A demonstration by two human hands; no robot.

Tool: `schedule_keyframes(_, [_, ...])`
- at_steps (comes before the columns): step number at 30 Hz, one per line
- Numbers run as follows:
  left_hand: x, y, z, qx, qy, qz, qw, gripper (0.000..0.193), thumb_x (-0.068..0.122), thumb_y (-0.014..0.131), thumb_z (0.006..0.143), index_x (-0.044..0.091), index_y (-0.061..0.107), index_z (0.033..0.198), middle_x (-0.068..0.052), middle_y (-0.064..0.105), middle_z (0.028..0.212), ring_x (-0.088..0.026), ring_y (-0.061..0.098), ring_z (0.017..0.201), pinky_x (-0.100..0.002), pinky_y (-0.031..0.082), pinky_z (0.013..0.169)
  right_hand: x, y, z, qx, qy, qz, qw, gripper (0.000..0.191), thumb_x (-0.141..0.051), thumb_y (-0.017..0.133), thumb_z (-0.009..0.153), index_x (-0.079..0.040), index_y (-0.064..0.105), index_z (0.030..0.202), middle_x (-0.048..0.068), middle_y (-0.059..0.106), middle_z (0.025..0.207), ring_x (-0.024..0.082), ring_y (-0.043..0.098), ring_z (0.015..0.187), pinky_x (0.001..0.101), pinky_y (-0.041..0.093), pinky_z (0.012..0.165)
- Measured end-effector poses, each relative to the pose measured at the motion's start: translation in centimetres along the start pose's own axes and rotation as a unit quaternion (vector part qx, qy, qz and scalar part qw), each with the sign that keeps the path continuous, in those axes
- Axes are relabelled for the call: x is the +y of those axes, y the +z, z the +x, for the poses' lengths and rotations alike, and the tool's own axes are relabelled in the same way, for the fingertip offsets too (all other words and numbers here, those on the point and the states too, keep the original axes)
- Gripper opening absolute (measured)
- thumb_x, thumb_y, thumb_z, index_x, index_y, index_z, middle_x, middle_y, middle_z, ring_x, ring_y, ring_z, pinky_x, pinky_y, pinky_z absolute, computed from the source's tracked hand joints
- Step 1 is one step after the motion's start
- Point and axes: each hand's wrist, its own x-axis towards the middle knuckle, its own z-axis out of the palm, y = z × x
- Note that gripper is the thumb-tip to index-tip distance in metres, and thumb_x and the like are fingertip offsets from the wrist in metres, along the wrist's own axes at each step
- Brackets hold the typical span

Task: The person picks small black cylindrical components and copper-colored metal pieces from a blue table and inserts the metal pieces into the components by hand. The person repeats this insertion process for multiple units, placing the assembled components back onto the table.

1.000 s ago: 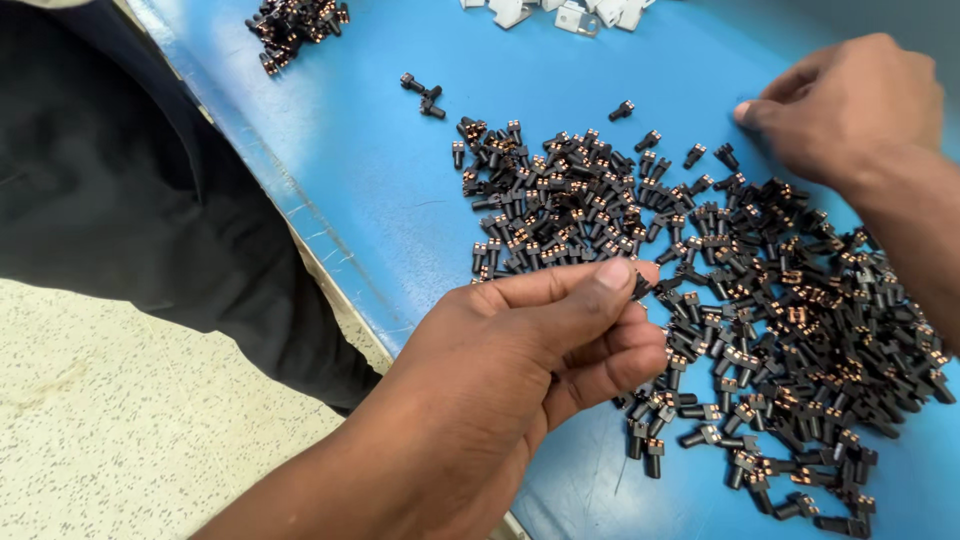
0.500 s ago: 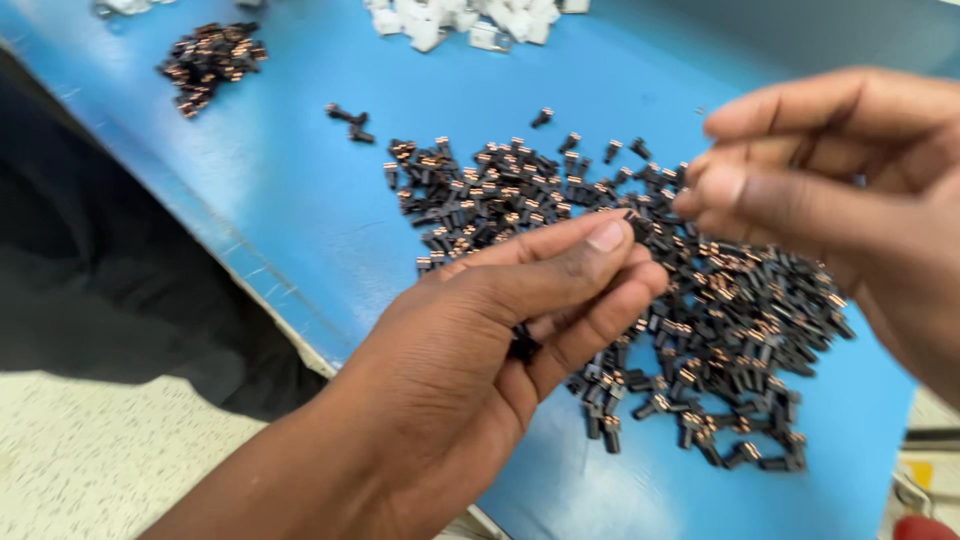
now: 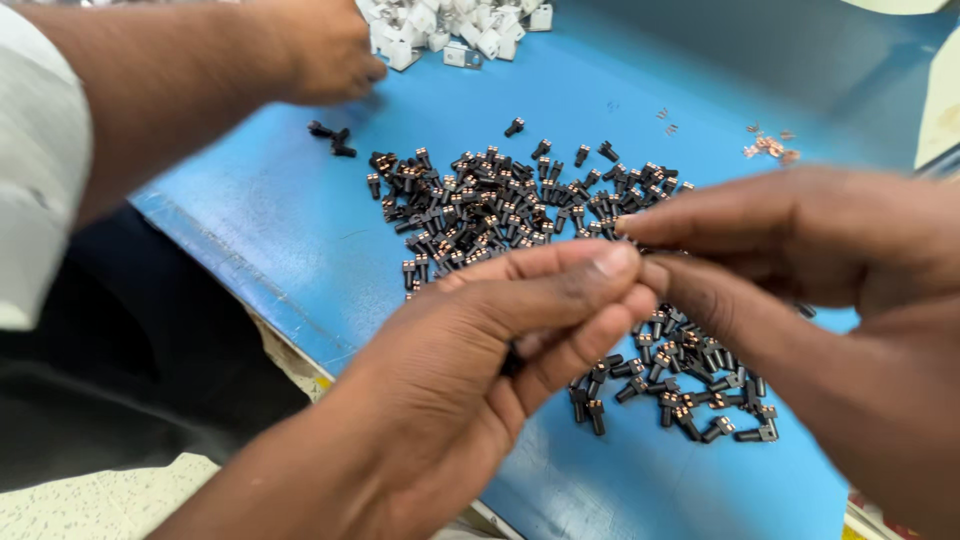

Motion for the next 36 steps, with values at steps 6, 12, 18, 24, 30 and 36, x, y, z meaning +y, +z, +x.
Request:
schedule_keyframes(6, [-1.6,0.2,0.4,0.085,-0.039,0.002,0.996,0.029,0.011,0.065,0.100,-0.009,0.068,0.121,-0.016,0.074,0.110,-0.020,0.074,0.103,-0.028,0.062,0.096,5.7,-1.5,1.2,-0.006,0.240,-0.006,0.971,0.019,-0.005,0.079,0.087,-0.005,0.078,0.106,0.012,0.079,0.097,0.017,0.078,0.087,0.0280,0.061,0.081])
schedule_keyframes(12, [-1.2,-0.1,1.6,0.088,-0.014,-0.090,0.992,0.031,0.001,0.047,0.099,-0.011,0.049,0.128,-0.028,0.068,0.123,-0.029,0.074,0.114,-0.036,0.062,0.101,17.2,-3.1,9.2,0.055,0.206,-0.181,0.960,0.019,-0.017,0.080,0.090,-0.009,0.079,0.107,0.009,0.077,0.091,0.020,0.065,0.070,0.0379,0.047,0.059])
schedule_keyframes(18, [-1.1,0.0,2.7,0.117,0.003,-0.082,0.990,0.030,0.015,0.053,0.105,-0.011,0.054,0.119,-0.025,0.071,0.118,-0.027,0.076,0.109,-0.033,0.062,0.097,25.8,-4.6,14.9,0.033,0.248,-0.206,0.946,0.025,-0.033,0.087,0.091,-0.011,0.082,0.102,0.011,0.076,0.093,0.019,0.069,0.078,0.0371,0.054,0.073])
schedule_keyframes(24, [-1.0,0.8,4.2,0.161,-0.026,0.016,0.986,0.048,0.040,0.061,0.106,-0.006,0.063,0.117,-0.017,0.074,0.102,-0.021,0.072,0.087,-0.033,0.066,0.085,24.9,-2.8,16.8,0.003,0.169,-0.308,0.936,0.024,-0.032,0.089,0.085,-0.014,0.083,0.100,0.010,0.076,0.091,0.024,0.070,0.076,0.0388,0.055,0.073])
schedule_keyframes(30, [0.1,1.0,3.4,0.223,-0.028,-0.021,0.974,0.035,0.020,0.047,0.105,-0.009,0.058,0.121,-0.023,0.070,0.112,-0.027,0.076,0.099,-0.038,0.064,0.093,18.5,-2.9,12.4,0.045,0.170,-0.027,0.984,0.019,-0.021,0.074,0.095,-0.005,0.073,0.105,0.009,0.074,0.099,0.016,0.074,0.089,0.0282,0.061,0.083])
schedule_keyframes(36, [0.1,1.1,2.2,0.090,0.002,-0.015,0.996,0.031,0.019,0.041,0.108,-0.005,0.053,0.123,-0.026,0.071,0.117,-0.032,0.076,0.108,-0.039,0.066,0.097,10.9,-3.4,4.0,0.088,0.303,0.192,0.929,0.019,-0.012,0.065,0.100,0.004,0.069,0.109,0.013,0.074,0.104,0.016,0.073,0.095,0.0286,0.059,0.090])
